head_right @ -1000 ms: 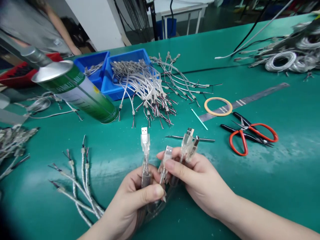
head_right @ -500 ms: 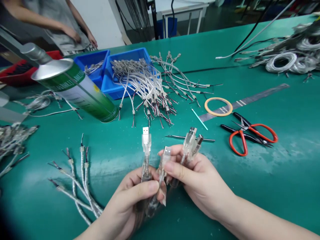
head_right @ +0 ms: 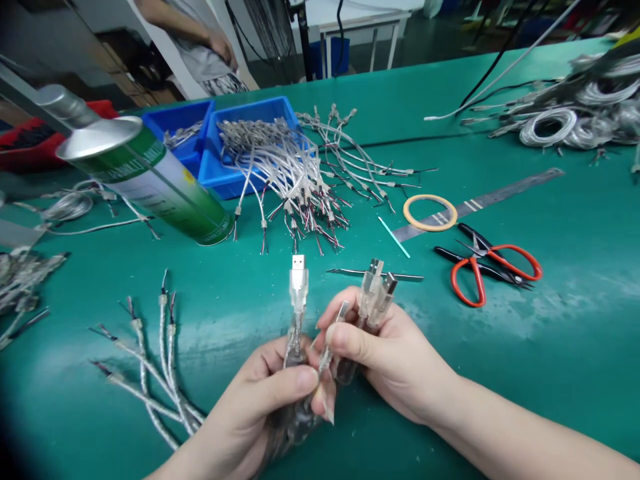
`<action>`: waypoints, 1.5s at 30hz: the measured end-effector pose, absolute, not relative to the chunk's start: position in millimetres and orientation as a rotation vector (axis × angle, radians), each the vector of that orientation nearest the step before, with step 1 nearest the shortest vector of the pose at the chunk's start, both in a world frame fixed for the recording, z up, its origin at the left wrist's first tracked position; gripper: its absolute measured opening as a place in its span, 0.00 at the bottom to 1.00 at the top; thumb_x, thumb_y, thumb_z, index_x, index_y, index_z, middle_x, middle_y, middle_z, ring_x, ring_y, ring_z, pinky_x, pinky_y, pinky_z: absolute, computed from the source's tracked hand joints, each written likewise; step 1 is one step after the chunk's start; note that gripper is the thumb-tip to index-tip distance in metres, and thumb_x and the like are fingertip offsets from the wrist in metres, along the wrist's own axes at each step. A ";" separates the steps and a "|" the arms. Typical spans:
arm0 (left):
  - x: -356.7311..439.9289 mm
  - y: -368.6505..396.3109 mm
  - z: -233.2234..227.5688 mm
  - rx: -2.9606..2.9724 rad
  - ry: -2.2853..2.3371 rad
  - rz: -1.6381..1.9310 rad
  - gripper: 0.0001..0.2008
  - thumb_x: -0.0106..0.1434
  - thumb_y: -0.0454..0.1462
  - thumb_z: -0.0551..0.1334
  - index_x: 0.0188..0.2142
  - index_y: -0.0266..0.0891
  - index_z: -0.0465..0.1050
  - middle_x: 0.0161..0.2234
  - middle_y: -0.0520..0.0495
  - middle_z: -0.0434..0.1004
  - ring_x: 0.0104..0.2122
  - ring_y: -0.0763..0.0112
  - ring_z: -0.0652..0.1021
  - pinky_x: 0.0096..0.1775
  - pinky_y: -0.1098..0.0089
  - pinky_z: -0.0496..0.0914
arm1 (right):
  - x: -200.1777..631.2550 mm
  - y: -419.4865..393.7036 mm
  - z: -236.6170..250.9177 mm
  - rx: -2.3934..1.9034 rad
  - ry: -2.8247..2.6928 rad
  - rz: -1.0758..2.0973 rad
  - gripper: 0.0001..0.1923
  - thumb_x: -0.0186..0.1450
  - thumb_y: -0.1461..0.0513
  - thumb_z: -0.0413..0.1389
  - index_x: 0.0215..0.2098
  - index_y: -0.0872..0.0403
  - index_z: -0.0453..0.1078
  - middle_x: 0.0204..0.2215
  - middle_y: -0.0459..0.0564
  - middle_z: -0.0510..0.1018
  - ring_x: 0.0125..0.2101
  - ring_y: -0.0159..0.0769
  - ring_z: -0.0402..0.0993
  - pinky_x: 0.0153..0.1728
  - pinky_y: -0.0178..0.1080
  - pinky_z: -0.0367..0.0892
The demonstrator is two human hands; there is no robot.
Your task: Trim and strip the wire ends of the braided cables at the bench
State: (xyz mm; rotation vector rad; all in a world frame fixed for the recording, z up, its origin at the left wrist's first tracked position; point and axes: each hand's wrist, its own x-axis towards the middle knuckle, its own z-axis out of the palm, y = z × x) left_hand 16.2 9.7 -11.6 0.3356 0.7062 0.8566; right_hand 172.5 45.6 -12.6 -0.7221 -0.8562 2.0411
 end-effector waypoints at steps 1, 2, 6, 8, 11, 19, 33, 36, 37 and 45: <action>16.7 9.8 -12.0 0.331 0.709 0.852 0.07 0.53 0.35 0.68 0.28 0.33 0.74 0.21 0.49 0.77 0.24 0.76 0.75 0.31 0.76 0.66 | 172.4 45.4 -13.5 -0.704 -0.850 2.040 0.07 0.62 0.58 0.62 0.33 0.52 0.70 0.26 0.44 0.75 0.26 0.29 0.73 0.25 0.29 0.69; 17.0 9.8 -12.4 0.328 0.712 0.846 0.07 0.53 0.35 0.68 0.28 0.33 0.74 0.21 0.49 0.77 0.23 0.76 0.75 0.31 0.76 0.66 | 172.1 45.2 -14.3 -0.689 -0.848 2.041 0.07 0.63 0.58 0.62 0.32 0.52 0.69 0.25 0.43 0.74 0.25 0.27 0.73 0.25 0.28 0.68; 17.8 9.4 -13.5 0.336 0.736 0.833 0.06 0.54 0.36 0.67 0.28 0.33 0.74 0.20 0.49 0.76 0.22 0.77 0.74 0.30 0.76 0.66 | 169.9 45.0 -15.9 -0.664 -0.844 2.043 0.08 0.63 0.60 0.61 0.30 0.53 0.66 0.23 0.42 0.73 0.22 0.26 0.72 0.23 0.27 0.67; 17.9 9.2 -12.9 0.351 0.755 0.830 0.07 0.53 0.36 0.67 0.27 0.33 0.74 0.19 0.49 0.76 0.22 0.77 0.73 0.29 0.77 0.65 | 169.2 45.0 -15.2 -0.686 -0.849 2.022 0.10 0.63 0.60 0.62 0.29 0.54 0.66 0.23 0.42 0.73 0.23 0.26 0.72 0.23 0.27 0.67; 18.0 9.1 -10.9 0.378 0.795 0.822 0.07 0.54 0.36 0.67 0.25 0.33 0.74 0.20 0.48 0.75 0.22 0.77 0.72 0.28 0.77 0.63 | 168.9 44.7 -12.8 -0.729 -0.864 2.014 0.10 0.63 0.60 0.61 0.29 0.54 0.66 0.23 0.42 0.73 0.23 0.27 0.72 0.23 0.27 0.68; 17.2 9.0 -7.6 0.501 0.854 0.881 0.07 0.57 0.37 0.65 0.33 0.36 0.79 0.32 0.46 0.78 0.35 0.69 0.74 0.40 0.71 0.66 | 170.6 43.4 -11.1 -0.980 -0.890 1.892 0.07 0.62 0.58 0.62 0.38 0.51 0.71 0.24 0.42 0.72 0.26 0.27 0.70 0.27 0.29 0.67; 17.7 10.2 -14.1 0.498 0.833 0.923 0.16 0.55 0.34 0.69 0.44 0.42 0.75 0.30 0.52 0.70 0.32 0.76 0.70 0.39 0.74 0.64 | 172.2 43.8 -13.0 -0.940 -1.059 1.998 0.07 0.64 0.59 0.60 0.35 0.54 0.73 0.33 0.47 0.77 0.37 0.37 0.74 0.39 0.37 0.68; 17.4 10.8 -14.0 0.491 0.816 0.924 0.15 0.54 0.34 0.69 0.42 0.41 0.75 0.30 0.52 0.70 0.33 0.75 0.70 0.40 0.73 0.65 | 172.9 42.7 -13.0 -0.949 -1.059 1.969 0.08 0.64 0.58 0.59 0.34 0.55 0.73 0.32 0.48 0.76 0.36 0.37 0.73 0.37 0.38 0.67; 17.3 10.7 -14.0 0.485 0.816 0.924 0.14 0.54 0.34 0.69 0.41 0.41 0.75 0.31 0.52 0.70 0.34 0.75 0.70 0.41 0.73 0.65 | 173.0 42.2 -13.1 -0.946 -1.053 1.965 0.08 0.64 0.58 0.59 0.33 0.55 0.73 0.31 0.48 0.76 0.35 0.37 0.73 0.37 0.38 0.67; 18.1 7.4 -15.2 0.469 0.861 0.926 0.10 0.51 0.35 0.71 0.29 0.38 0.71 0.25 0.56 0.67 0.27 0.79 0.67 0.39 0.73 0.65 | 171.3 40.5 -15.6 -0.926 -1.013 2.009 0.09 0.64 0.57 0.59 0.30 0.55 0.71 0.28 0.46 0.73 0.33 0.35 0.69 0.35 0.37 0.63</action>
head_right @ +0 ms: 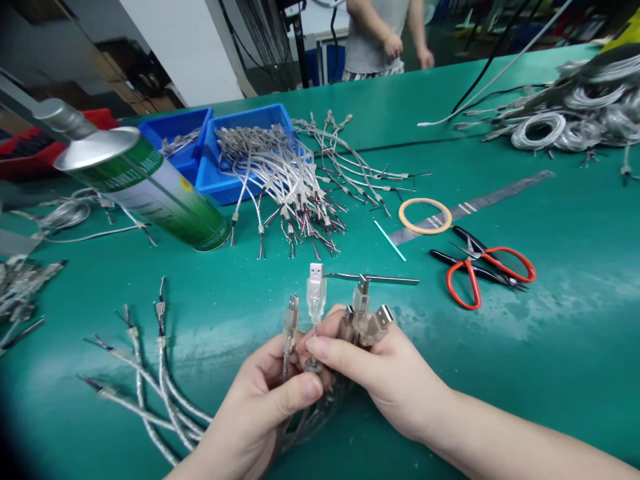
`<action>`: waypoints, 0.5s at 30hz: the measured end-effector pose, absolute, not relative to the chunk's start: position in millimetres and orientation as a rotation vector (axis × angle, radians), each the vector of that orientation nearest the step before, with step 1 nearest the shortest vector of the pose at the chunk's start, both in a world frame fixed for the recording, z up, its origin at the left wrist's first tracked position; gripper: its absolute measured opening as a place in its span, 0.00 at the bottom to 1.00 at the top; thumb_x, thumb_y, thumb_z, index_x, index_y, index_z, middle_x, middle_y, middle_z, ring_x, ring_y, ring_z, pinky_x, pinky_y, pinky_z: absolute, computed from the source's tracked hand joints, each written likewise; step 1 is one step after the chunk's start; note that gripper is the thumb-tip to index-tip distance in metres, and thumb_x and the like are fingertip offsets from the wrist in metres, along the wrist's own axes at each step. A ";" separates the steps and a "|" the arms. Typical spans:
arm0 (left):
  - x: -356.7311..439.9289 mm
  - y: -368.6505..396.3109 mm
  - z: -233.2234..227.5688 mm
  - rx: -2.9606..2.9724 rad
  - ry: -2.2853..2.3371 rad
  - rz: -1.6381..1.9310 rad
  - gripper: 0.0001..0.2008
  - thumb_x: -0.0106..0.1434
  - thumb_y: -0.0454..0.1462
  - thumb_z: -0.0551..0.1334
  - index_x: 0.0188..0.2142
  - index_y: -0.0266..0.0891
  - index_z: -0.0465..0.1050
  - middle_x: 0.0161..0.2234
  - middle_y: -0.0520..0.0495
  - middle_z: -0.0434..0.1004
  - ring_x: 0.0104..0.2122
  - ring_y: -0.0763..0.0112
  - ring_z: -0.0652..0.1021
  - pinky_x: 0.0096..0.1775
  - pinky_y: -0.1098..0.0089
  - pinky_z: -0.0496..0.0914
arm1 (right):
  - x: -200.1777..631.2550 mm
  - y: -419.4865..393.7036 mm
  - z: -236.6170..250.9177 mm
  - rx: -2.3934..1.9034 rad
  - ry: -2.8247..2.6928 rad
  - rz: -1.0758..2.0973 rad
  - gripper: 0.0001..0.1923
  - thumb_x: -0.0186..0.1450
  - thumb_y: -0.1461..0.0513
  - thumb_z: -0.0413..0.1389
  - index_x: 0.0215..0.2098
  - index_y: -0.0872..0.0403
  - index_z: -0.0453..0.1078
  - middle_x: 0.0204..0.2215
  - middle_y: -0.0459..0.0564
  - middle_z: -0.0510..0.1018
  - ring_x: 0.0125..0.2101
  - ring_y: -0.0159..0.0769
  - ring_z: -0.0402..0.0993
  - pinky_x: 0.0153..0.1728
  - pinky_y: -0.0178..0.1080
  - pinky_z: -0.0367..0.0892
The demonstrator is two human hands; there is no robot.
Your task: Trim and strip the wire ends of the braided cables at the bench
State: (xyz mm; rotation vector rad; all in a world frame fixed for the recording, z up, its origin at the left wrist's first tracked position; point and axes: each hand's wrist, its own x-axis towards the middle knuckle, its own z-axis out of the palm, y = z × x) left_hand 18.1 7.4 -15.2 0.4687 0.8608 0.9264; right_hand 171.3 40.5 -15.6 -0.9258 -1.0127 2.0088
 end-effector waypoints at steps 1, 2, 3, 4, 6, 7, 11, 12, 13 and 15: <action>18.0 7.6 -15.2 0.470 0.870 0.925 0.10 0.51 0.36 0.71 0.30 0.38 0.71 0.25 0.55 0.67 0.27 0.79 0.67 0.38 0.74 0.65 | 171.1 40.4 -15.7 -0.929 -1.007 2.007 0.10 0.64 0.57 0.59 0.30 0.55 0.70 0.27 0.45 0.72 0.32 0.34 0.68 0.34 0.36 0.62; 17.9 8.0 -15.0 0.473 0.877 0.924 0.11 0.51 0.36 0.71 0.31 0.38 0.71 0.26 0.55 0.68 0.27 0.79 0.68 0.37 0.74 0.64 | 171.0 40.3 -15.8 -0.928 -0.996 2.006 0.10 0.64 0.57 0.59 0.29 0.55 0.70 0.26 0.44 0.71 0.31 0.32 0.67 0.33 0.35 0.61; 17.7 8.4 -14.7 0.478 0.886 0.922 0.12 0.51 0.37 0.71 0.33 0.38 0.72 0.26 0.54 0.69 0.28 0.78 0.69 0.36 0.74 0.64 | 171.0 40.1 -16.0 -0.925 -0.980 2.005 0.10 0.65 0.58 0.59 0.29 0.54 0.69 0.25 0.43 0.70 0.29 0.31 0.66 0.32 0.34 0.60; 17.5 8.8 -14.2 0.484 0.894 0.918 0.12 0.52 0.37 0.71 0.33 0.37 0.72 0.26 0.53 0.70 0.29 0.76 0.71 0.36 0.74 0.64 | 171.0 39.8 -16.2 -0.916 -0.965 2.006 0.10 0.65 0.58 0.59 0.28 0.54 0.68 0.24 0.43 0.70 0.28 0.30 0.65 0.31 0.33 0.60; 17.1 9.2 -13.3 0.488 0.903 0.909 0.13 0.52 0.38 0.71 0.33 0.36 0.72 0.27 0.52 0.73 0.30 0.75 0.73 0.36 0.73 0.64 | 171.3 39.2 -16.8 -0.903 -0.936 2.010 0.10 0.65 0.59 0.59 0.29 0.53 0.67 0.22 0.41 0.69 0.26 0.29 0.64 0.30 0.33 0.59; 17.0 9.3 -12.9 0.486 0.902 0.906 0.13 0.52 0.38 0.71 0.33 0.36 0.72 0.27 0.51 0.74 0.30 0.74 0.73 0.36 0.73 0.65 | 171.5 38.9 -17.3 -0.900 -0.929 2.012 0.09 0.65 0.59 0.59 0.29 0.53 0.67 0.22 0.41 0.69 0.25 0.29 0.64 0.29 0.33 0.59; 17.5 9.1 -11.1 0.476 0.864 0.913 0.11 0.53 0.37 0.70 0.34 0.36 0.73 0.28 0.49 0.77 0.31 0.75 0.75 0.37 0.74 0.66 | 172.1 37.9 -18.6 -0.899 -0.931 2.022 0.10 0.65 0.58 0.60 0.29 0.54 0.66 0.22 0.41 0.69 0.25 0.28 0.63 0.29 0.32 0.58; 18.0 9.2 -10.2 0.477 0.851 0.919 0.10 0.53 0.36 0.70 0.34 0.36 0.73 0.29 0.49 0.78 0.31 0.75 0.75 0.37 0.74 0.66 | 172.1 37.7 -18.7 -0.897 -0.938 2.023 0.10 0.65 0.58 0.60 0.29 0.54 0.66 0.22 0.41 0.68 0.24 0.27 0.63 0.28 0.32 0.58; 18.5 9.5 -9.2 0.475 0.840 0.924 0.09 0.54 0.36 0.70 0.33 0.36 0.73 0.29 0.49 0.78 0.31 0.74 0.75 0.37 0.74 0.66 | 172.0 37.5 -18.6 -0.895 -0.943 2.022 0.11 0.64 0.58 0.60 0.29 0.54 0.66 0.22 0.41 0.68 0.24 0.27 0.63 0.28 0.32 0.58; 19.6 10.4 -6.7 0.444 0.838 0.944 0.06 0.56 0.36 0.68 0.32 0.37 0.74 0.28 0.49 0.77 0.32 0.72 0.75 0.39 0.73 0.67 | 171.8 37.5 -18.5 -0.907 -0.948 2.013 0.11 0.64 0.58 0.60 0.29 0.54 0.66 0.22 0.41 0.68 0.24 0.27 0.63 0.28 0.32 0.59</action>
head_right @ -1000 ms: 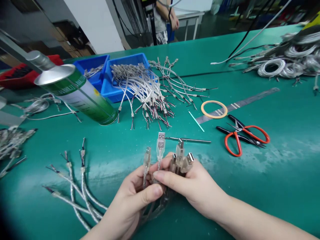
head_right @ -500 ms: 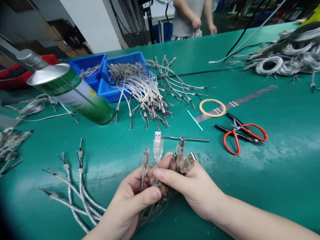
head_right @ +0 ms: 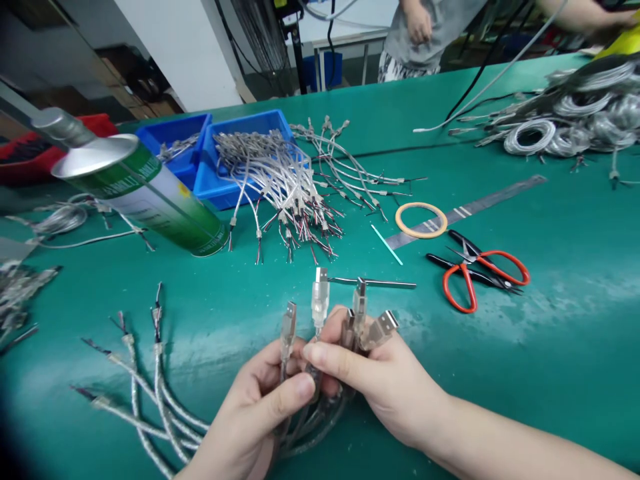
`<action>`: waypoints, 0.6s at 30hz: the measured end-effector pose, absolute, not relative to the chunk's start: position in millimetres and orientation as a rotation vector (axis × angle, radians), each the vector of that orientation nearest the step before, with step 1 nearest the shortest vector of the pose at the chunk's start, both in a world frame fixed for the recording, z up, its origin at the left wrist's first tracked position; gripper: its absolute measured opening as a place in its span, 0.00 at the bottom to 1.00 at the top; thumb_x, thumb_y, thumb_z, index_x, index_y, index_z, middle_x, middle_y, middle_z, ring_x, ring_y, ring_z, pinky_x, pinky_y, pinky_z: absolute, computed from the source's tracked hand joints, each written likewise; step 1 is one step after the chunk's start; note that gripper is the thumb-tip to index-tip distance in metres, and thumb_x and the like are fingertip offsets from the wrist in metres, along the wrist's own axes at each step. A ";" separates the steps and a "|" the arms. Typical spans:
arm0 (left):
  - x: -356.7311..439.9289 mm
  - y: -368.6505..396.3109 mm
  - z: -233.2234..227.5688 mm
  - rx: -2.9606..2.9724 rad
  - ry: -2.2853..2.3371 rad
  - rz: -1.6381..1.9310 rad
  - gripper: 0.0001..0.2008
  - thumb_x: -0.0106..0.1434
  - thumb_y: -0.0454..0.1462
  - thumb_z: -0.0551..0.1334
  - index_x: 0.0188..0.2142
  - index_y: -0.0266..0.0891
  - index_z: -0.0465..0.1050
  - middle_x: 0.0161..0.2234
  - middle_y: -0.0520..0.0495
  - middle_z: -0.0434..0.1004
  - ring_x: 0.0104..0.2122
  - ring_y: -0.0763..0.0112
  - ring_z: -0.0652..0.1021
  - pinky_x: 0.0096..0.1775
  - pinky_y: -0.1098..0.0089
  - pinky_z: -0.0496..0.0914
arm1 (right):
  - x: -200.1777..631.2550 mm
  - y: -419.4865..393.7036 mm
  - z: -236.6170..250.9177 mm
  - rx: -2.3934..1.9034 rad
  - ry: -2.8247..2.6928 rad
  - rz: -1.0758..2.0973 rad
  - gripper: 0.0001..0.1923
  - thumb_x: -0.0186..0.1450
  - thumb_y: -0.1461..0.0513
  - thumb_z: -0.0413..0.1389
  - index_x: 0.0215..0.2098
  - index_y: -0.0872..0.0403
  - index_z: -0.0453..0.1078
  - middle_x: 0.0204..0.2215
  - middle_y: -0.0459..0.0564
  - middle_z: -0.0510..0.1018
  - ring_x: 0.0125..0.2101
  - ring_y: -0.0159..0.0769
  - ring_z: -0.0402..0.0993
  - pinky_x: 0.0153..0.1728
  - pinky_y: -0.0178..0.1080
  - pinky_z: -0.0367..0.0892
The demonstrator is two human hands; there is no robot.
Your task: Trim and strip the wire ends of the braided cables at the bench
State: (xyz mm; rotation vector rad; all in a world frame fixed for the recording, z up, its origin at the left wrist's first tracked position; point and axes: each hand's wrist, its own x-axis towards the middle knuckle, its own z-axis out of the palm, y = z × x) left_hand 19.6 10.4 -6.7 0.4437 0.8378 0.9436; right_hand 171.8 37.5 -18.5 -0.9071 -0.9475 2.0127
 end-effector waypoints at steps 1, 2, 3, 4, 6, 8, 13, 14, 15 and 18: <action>19.8 11.1 -5.6 0.410 0.852 0.961 0.05 0.58 0.37 0.66 0.31 0.37 0.75 0.28 0.49 0.77 0.31 0.72 0.75 0.38 0.72 0.67 | 171.8 37.6 -18.4 -0.920 -0.941 2.000 0.10 0.63 0.58 0.61 0.29 0.54 0.67 0.22 0.41 0.68 0.25 0.28 0.63 0.29 0.32 0.59; 19.7 11.8 -5.0 0.376 0.867 0.982 0.06 0.60 0.38 0.64 0.30 0.37 0.75 0.28 0.49 0.76 0.31 0.71 0.75 0.38 0.72 0.67 | 171.8 37.7 -18.3 -0.935 -0.928 1.989 0.10 0.63 0.58 0.61 0.29 0.54 0.67 0.23 0.42 0.68 0.26 0.29 0.64 0.30 0.33 0.60; 19.1 12.5 -4.8 0.343 0.894 1.003 0.09 0.62 0.39 0.61 0.30 0.37 0.76 0.28 0.49 0.76 0.32 0.71 0.74 0.38 0.72 0.67 | 171.8 37.9 -18.3 -0.951 -0.911 1.979 0.10 0.62 0.58 0.62 0.29 0.54 0.67 0.25 0.42 0.68 0.28 0.30 0.65 0.32 0.34 0.61; 18.2 13.2 -5.1 0.320 0.928 1.023 0.11 0.63 0.40 0.59 0.30 0.37 0.77 0.29 0.48 0.76 0.32 0.71 0.73 0.37 0.72 0.67 | 171.8 38.1 -18.2 -0.961 -0.898 1.970 0.11 0.61 0.58 0.62 0.28 0.54 0.67 0.26 0.43 0.68 0.29 0.32 0.65 0.34 0.35 0.62; 15.5 14.2 -6.9 0.325 0.997 1.033 0.13 0.63 0.40 0.58 0.33 0.37 0.79 0.32 0.48 0.76 0.34 0.70 0.72 0.38 0.72 0.66 | 171.5 38.6 -17.6 -0.977 -0.892 1.951 0.11 0.60 0.57 0.63 0.28 0.54 0.68 0.27 0.43 0.67 0.31 0.33 0.65 0.36 0.36 0.62; 12.8 14.6 -8.9 0.375 1.038 1.020 0.11 0.62 0.41 0.60 0.38 0.38 0.79 0.34 0.48 0.76 0.36 0.70 0.71 0.41 0.73 0.65 | 170.5 39.3 -16.2 -0.982 -0.893 1.935 0.10 0.60 0.58 0.63 0.29 0.53 0.69 0.27 0.44 0.67 0.32 0.33 0.65 0.36 0.36 0.62; 11.8 14.3 -8.4 0.505 1.033 1.021 0.05 0.57 0.38 0.67 0.34 0.40 0.78 0.28 0.53 0.74 0.31 0.76 0.70 0.39 0.76 0.64 | 168.4 42.9 -12.6 -0.896 -0.784 1.997 0.07 0.64 0.58 0.59 0.30 0.52 0.71 0.26 0.43 0.68 0.31 0.30 0.64 0.34 0.32 0.62; 12.3 14.4 -7.8 0.506 1.041 1.025 0.05 0.56 0.37 0.68 0.32 0.40 0.77 0.26 0.54 0.74 0.29 0.78 0.70 0.36 0.77 0.64 | 168.7 43.2 -12.9 -0.894 -0.767 2.012 0.06 0.65 0.58 0.59 0.32 0.52 0.71 0.27 0.43 0.70 0.31 0.30 0.65 0.34 0.31 0.63; 12.9 14.5 -7.3 0.502 1.046 1.026 0.05 0.55 0.37 0.69 0.30 0.39 0.76 0.25 0.54 0.74 0.27 0.79 0.70 0.33 0.78 0.64 | 169.3 43.3 -13.4 -0.901 -0.754 2.023 0.04 0.64 0.58 0.59 0.34 0.51 0.72 0.28 0.43 0.72 0.31 0.30 0.67 0.35 0.31 0.64; 13.8 15.4 -6.0 0.492 1.030 1.001 0.06 0.54 0.36 0.70 0.28 0.38 0.74 0.24 0.54 0.74 0.25 0.81 0.71 0.31 0.79 0.64 | 171.6 42.0 -15.1 -0.941 -0.772 2.042 0.08 0.63 0.58 0.61 0.41 0.48 0.74 0.35 0.45 0.76 0.37 0.33 0.71 0.41 0.34 0.66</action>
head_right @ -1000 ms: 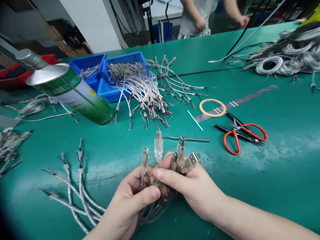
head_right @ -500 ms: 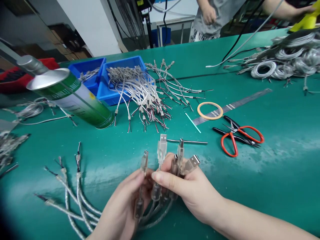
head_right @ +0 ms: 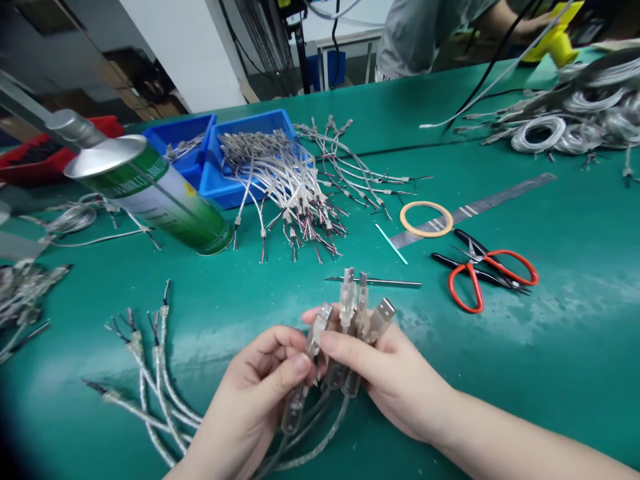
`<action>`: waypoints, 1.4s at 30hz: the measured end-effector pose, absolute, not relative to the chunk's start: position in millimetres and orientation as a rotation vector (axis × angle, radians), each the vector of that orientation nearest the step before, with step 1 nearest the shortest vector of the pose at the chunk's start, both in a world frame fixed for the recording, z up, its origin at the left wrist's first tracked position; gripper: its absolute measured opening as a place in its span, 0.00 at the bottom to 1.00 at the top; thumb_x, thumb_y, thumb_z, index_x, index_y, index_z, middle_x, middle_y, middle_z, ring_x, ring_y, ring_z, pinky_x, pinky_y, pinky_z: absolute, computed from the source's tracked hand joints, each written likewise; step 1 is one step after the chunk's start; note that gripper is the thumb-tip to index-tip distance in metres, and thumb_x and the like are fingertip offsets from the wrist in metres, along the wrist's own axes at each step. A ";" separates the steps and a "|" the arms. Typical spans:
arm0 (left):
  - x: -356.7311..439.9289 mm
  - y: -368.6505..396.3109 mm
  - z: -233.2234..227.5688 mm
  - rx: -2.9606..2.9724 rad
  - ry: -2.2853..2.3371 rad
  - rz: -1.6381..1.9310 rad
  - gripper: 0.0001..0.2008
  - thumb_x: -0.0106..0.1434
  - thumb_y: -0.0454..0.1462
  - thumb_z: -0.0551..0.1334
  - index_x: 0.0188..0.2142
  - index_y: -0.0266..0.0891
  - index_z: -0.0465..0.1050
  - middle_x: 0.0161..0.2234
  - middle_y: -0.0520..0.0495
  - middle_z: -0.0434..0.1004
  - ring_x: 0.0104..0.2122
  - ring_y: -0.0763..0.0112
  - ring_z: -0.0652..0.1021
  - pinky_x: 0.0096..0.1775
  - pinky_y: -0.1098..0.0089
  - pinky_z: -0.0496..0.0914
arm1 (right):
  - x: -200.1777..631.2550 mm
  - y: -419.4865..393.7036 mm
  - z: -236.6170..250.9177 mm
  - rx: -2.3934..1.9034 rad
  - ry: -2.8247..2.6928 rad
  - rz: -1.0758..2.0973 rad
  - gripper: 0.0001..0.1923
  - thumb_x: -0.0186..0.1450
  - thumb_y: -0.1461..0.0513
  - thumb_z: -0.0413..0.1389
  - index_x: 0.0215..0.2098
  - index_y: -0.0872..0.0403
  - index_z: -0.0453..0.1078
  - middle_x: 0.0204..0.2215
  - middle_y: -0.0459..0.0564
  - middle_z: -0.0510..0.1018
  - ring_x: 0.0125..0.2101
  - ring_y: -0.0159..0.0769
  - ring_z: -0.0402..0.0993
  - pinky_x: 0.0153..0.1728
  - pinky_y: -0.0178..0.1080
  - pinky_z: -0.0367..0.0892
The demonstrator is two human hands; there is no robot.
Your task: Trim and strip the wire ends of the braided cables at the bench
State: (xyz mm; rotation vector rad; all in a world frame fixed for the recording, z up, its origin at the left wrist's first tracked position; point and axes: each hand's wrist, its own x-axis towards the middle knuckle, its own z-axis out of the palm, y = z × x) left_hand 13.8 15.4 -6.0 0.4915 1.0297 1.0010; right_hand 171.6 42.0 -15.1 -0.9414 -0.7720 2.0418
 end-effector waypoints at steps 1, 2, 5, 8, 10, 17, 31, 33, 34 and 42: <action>13.5 15.6 -5.4 0.495 1.023 0.991 0.06 0.54 0.36 0.70 0.27 0.38 0.74 0.23 0.54 0.74 0.25 0.81 0.71 0.31 0.79 0.64 | 172.3 41.6 -15.1 -0.943 -0.791 2.034 0.09 0.62 0.58 0.62 0.42 0.48 0.75 0.36 0.45 0.77 0.38 0.34 0.72 0.42 0.35 0.67; 12.8 15.8 -4.7 0.509 1.014 0.979 0.06 0.53 0.35 0.70 0.28 0.38 0.74 0.24 0.54 0.74 0.25 0.81 0.71 0.31 0.79 0.65 | 172.9 41.4 -14.6 -0.931 -0.808 2.029 0.09 0.62 0.57 0.62 0.41 0.49 0.76 0.36 0.46 0.78 0.38 0.34 0.73 0.43 0.35 0.67; 9.2 16.2 -2.6 0.603 1.017 0.902 0.11 0.50 0.34 0.72 0.34 0.40 0.77 0.28 0.54 0.74 0.28 0.80 0.72 0.32 0.79 0.66 | 174.7 43.6 -11.4 -0.916 -0.759 2.002 0.08 0.63 0.57 0.61 0.40 0.49 0.76 0.30 0.46 0.79 0.33 0.33 0.75 0.39 0.35 0.70; 5.7 16.2 -2.0 0.631 1.035 0.830 0.14 0.49 0.34 0.73 0.37 0.41 0.77 0.29 0.53 0.75 0.28 0.80 0.73 0.31 0.80 0.66 | 176.6 47.8 -9.1 -0.954 -0.694 1.938 0.09 0.62 0.56 0.62 0.39 0.50 0.76 0.27 0.45 0.76 0.29 0.29 0.73 0.32 0.30 0.69; 4.7 15.8 -3.1 0.619 1.044 0.837 0.12 0.49 0.35 0.73 0.34 0.39 0.76 0.27 0.53 0.75 0.27 0.80 0.73 0.31 0.80 0.66 | 177.8 49.7 -9.3 -0.966 -0.700 1.906 0.10 0.61 0.56 0.62 0.38 0.51 0.76 0.26 0.45 0.75 0.29 0.28 0.71 0.31 0.29 0.68; 7.7 15.6 -4.2 0.535 0.955 0.890 0.07 0.54 0.35 0.70 0.31 0.35 0.73 0.29 0.48 0.80 0.27 0.78 0.75 0.30 0.78 0.67 | 178.1 49.6 -10.8 -0.892 -0.761 1.938 0.07 0.63 0.57 0.60 0.34 0.52 0.77 0.24 0.45 0.73 0.28 0.28 0.70 0.30 0.29 0.67; 14.5 12.9 -2.1 0.390 0.725 0.914 0.07 0.61 0.36 0.64 0.33 0.36 0.66 0.30 0.44 0.80 0.29 0.74 0.78 0.30 0.76 0.68 | 174.3 46.2 -13.2 -0.692 -0.727 2.170 0.05 0.66 0.62 0.57 0.40 0.51 0.72 0.20 0.45 0.76 0.22 0.35 0.76 0.28 0.41 0.75; 15.3 12.8 -3.2 0.387 0.719 0.911 0.07 0.62 0.36 0.63 0.33 0.36 0.65 0.30 0.44 0.80 0.29 0.74 0.78 0.30 0.76 0.68 | 174.4 46.2 -13.4 -0.715 -0.731 2.157 0.04 0.66 0.62 0.57 0.39 0.51 0.72 0.19 0.44 0.75 0.22 0.35 0.76 0.27 0.40 0.74; 15.4 12.8 -3.8 0.385 0.714 0.909 0.07 0.62 0.36 0.63 0.33 0.37 0.64 0.30 0.44 0.80 0.29 0.74 0.78 0.30 0.76 0.68 | 174.4 46.2 -13.3 -0.722 -0.738 2.155 0.04 0.66 0.61 0.57 0.39 0.51 0.72 0.19 0.45 0.75 0.22 0.35 0.76 0.27 0.39 0.74; 2.5 14.4 -3.2 0.829 1.075 0.834 0.10 0.61 0.41 0.63 0.41 0.41 0.70 0.38 0.47 0.76 0.38 0.70 0.74 0.39 0.71 0.66 | 175.5 51.4 -4.3 -0.821 -0.673 2.019 0.06 0.65 0.61 0.59 0.32 0.55 0.72 0.25 0.44 0.72 0.27 0.26 0.70 0.31 0.26 0.69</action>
